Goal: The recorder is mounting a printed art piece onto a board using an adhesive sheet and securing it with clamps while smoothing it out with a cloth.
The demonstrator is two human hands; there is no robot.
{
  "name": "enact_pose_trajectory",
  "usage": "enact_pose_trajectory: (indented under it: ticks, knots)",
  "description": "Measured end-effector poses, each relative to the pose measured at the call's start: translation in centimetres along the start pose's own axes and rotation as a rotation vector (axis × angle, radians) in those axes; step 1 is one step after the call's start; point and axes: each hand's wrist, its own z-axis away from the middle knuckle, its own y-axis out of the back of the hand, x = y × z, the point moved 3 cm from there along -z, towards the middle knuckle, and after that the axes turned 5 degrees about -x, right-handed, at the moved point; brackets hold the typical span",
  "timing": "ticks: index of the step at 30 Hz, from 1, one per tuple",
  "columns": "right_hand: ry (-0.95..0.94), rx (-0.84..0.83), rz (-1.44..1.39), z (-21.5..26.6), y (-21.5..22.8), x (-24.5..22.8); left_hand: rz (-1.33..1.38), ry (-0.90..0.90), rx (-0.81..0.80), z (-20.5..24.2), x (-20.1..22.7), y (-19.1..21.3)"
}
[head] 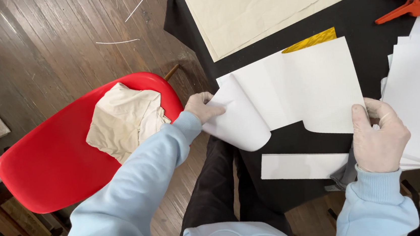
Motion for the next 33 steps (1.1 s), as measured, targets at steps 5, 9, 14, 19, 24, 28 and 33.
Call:
enact_pose_trajectory:
  ticks: [5, 9, 14, 19, 24, 28, 33]
  knots:
    - [0.008, -0.002, 0.029, -0.2, -0.1, 0.1, 0.038, -0.075, -0.127, -0.8, -0.9, 0.5]
    - [0.023, -0.006, 0.013, -0.4, -0.3, 0.4, 0.031, -0.026, -0.212, -0.7, -1.4, 0.8]
    - [0.045, -0.007, 0.014, -0.6, -0.4, 0.8, 0.011, -0.082, -0.295, -1.3, -2.1, 1.5]
    - [0.004, -0.009, 0.021, -0.8, -0.5, 0.7, 0.129, -0.03, -0.316, -1.8, -3.4, 1.4]
    - [0.02, -0.008, 0.024, -0.9, -0.5, 1.1, 0.268, -0.021, -0.339, -2.6, -5.6, 0.9]
    - [0.017, -0.006, 0.022, -1.0, -0.5, 1.1, 0.414, -0.072, -0.37, -2.2, -6.0, 0.6]
    - [0.027, -0.01, 0.021, -1.1, -0.5, 1.1, 0.457, -0.157, -0.326, 0.4, -3.3, -0.2]
